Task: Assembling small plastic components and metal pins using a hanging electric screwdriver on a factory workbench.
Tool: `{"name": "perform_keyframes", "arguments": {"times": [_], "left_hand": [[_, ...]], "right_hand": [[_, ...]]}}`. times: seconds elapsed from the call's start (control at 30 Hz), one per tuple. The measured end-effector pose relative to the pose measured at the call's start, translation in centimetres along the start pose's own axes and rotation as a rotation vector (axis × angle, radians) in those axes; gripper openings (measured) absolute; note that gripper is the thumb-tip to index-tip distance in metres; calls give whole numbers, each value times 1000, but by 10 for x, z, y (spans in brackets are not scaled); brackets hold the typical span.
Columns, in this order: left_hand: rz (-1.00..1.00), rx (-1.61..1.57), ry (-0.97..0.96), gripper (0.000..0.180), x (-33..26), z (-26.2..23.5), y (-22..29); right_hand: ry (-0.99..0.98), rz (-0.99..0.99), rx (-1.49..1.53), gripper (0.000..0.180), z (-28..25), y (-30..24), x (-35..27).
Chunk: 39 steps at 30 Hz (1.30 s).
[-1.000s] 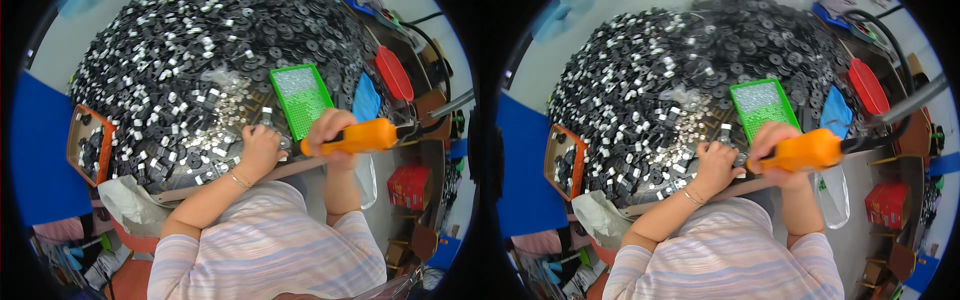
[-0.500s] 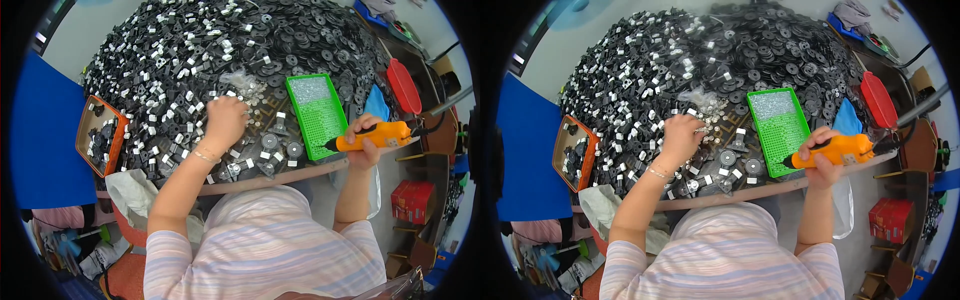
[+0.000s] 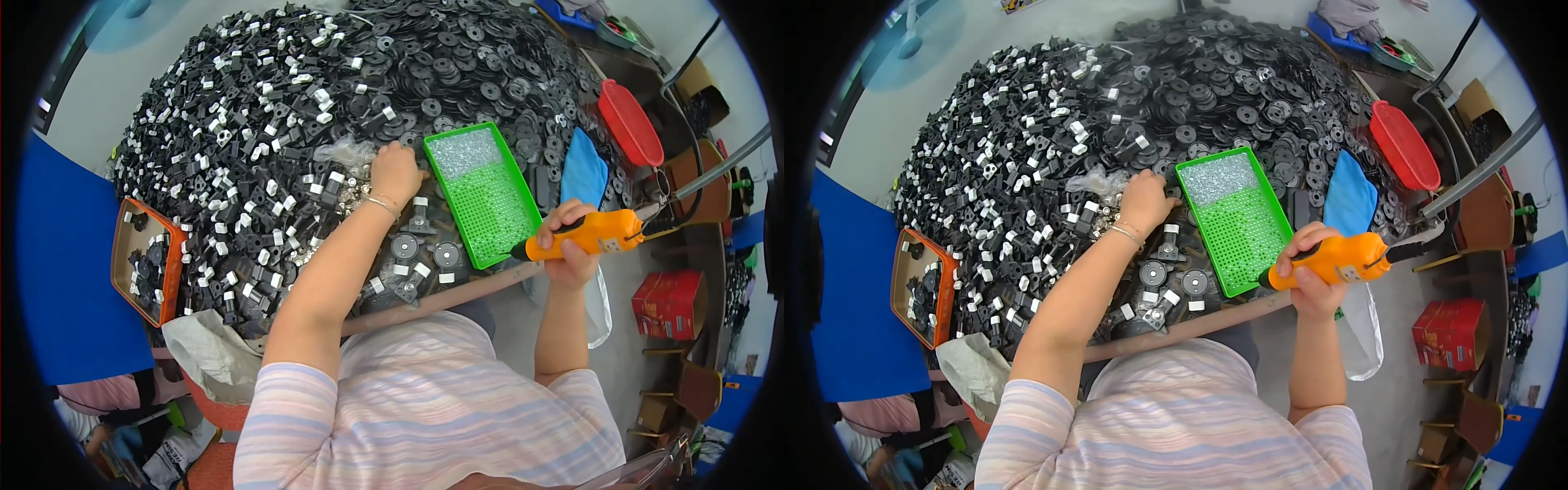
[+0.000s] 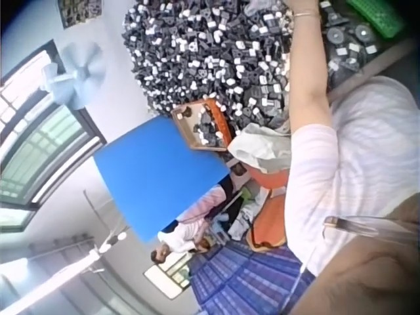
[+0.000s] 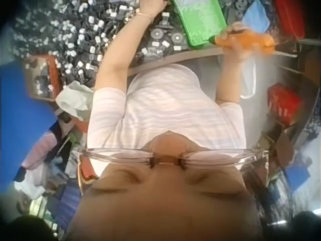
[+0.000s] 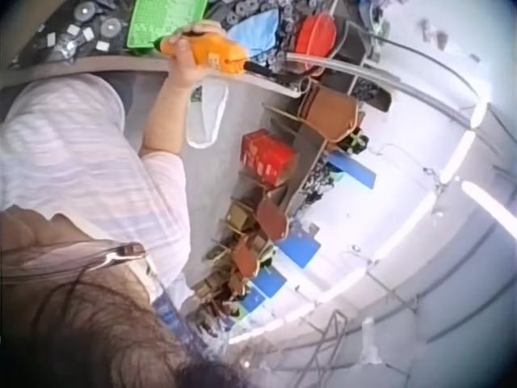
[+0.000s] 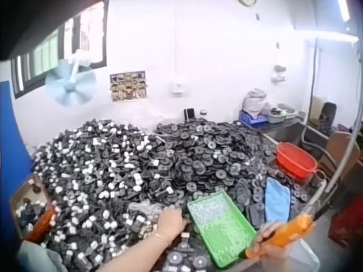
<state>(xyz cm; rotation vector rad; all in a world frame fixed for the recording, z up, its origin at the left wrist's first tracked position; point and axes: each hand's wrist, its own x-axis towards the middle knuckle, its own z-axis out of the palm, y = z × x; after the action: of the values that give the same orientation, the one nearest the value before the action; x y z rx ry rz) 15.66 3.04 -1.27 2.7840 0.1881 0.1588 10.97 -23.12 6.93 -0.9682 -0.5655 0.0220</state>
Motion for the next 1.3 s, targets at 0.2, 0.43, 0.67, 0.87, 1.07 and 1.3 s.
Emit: {"name": "perform_keyframes", "arguments": {"times": [0.2,0.43,0.67,0.87,1.07,1.3], "left_hand": [[-69,-14,-94,26,7,-2,-10],[185,-147,-114,27,-20,-24,-19],[322,-219,-178,39,-38,-40,-27],[383,-89,-244,49,-27,-31,-34],[317,-287,-301,46,-36,-49,-20],[474,-253,-356,48,-55,-49,2]], "right_hand": [[-44,-10,26,29,3,7,13],[-24,-63,13,28,0,8,16],[-59,-57,-63,30,1,10,18],[-64,-41,-79,30,6,11,17],[-63,-55,-79,30,3,12,15],[-84,-29,-60,30,9,14,16]]}}
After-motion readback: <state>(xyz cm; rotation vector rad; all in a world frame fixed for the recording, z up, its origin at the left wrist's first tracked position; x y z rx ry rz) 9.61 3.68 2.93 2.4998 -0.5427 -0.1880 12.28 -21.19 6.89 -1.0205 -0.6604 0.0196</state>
